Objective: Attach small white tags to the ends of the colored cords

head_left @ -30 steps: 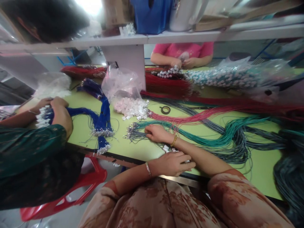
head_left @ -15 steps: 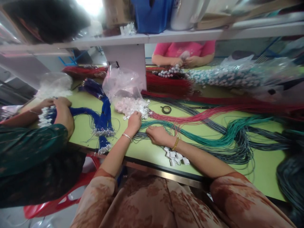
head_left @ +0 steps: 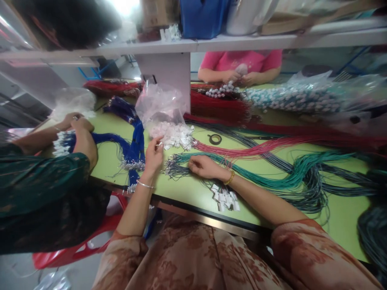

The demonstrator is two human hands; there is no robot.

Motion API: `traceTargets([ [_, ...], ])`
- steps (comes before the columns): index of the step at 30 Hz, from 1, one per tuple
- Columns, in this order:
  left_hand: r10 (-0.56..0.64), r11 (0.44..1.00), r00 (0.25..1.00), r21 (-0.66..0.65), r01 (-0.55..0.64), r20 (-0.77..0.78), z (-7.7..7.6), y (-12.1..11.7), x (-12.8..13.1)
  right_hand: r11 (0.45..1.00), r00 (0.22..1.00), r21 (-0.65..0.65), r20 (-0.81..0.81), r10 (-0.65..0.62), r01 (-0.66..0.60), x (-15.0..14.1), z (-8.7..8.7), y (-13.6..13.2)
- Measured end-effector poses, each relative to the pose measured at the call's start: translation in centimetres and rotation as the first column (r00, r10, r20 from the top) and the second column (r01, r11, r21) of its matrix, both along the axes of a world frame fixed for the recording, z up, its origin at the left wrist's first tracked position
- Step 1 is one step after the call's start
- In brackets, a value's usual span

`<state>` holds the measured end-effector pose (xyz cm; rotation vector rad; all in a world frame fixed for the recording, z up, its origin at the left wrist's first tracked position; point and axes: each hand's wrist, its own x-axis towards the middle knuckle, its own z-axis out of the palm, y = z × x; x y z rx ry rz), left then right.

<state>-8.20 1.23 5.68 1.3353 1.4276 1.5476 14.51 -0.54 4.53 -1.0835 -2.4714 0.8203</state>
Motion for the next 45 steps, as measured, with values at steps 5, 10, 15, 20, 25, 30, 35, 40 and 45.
traceTargets([
  [5,0.007,0.996,0.958,-0.092,0.020,0.288,-0.2,-1.4,-0.6,0.996,0.977,-0.058,0.196,0.082,-0.072,-1.0,1.9,1.2],
  [10,0.013,0.991,0.889,-0.122,0.048,0.457,-0.8,-2.5,-1.4,0.949,0.984,-0.259,-0.050,0.171,-0.178,0.4,2.5,2.9],
  [15,0.070,0.987,0.810,-0.159,0.029,0.583,-1.3,-3.2,-1.5,0.932,0.978,-0.342,-0.201,0.055,-0.123,1.8,1.9,4.4],
  [20,0.036,0.979,0.774,-0.177,0.098,0.632,-1.8,-3.6,-0.4,0.917,0.904,-0.377,-0.425,-0.049,-0.127,0.1,2.9,4.1],
  [25,-0.032,0.966,0.747,-0.172,0.194,0.664,-1.9,-4.0,1.4,0.920,0.826,-0.374,-0.551,-0.116,-0.121,-3.3,4.6,3.2],
  [30,-0.087,0.958,0.707,-0.136,0.253,0.702,-1.6,-4.5,2.5,0.956,0.826,-0.289,-0.551,-0.119,-0.055,-4.5,4.7,2.0],
  [35,-0.074,0.954,0.680,-0.147,0.262,0.730,-1.5,-4.9,3.1,0.973,0.894,-0.219,-0.418,-0.158,0.070,-3.6,2.8,0.8],
  [40,-0.163,0.929,0.687,-0.124,0.348,0.709,-1.8,-5.1,3.7,0.974,0.913,-0.217,-0.381,-0.146,0.065,-2.8,1.6,0.3],
  [45,-0.156,0.924,0.707,-0.152,0.352,0.690,-1.9,-5.2,4.1,0.955,0.908,-0.297,-0.392,-0.147,0.026,-2.3,1.4,0.3],
])
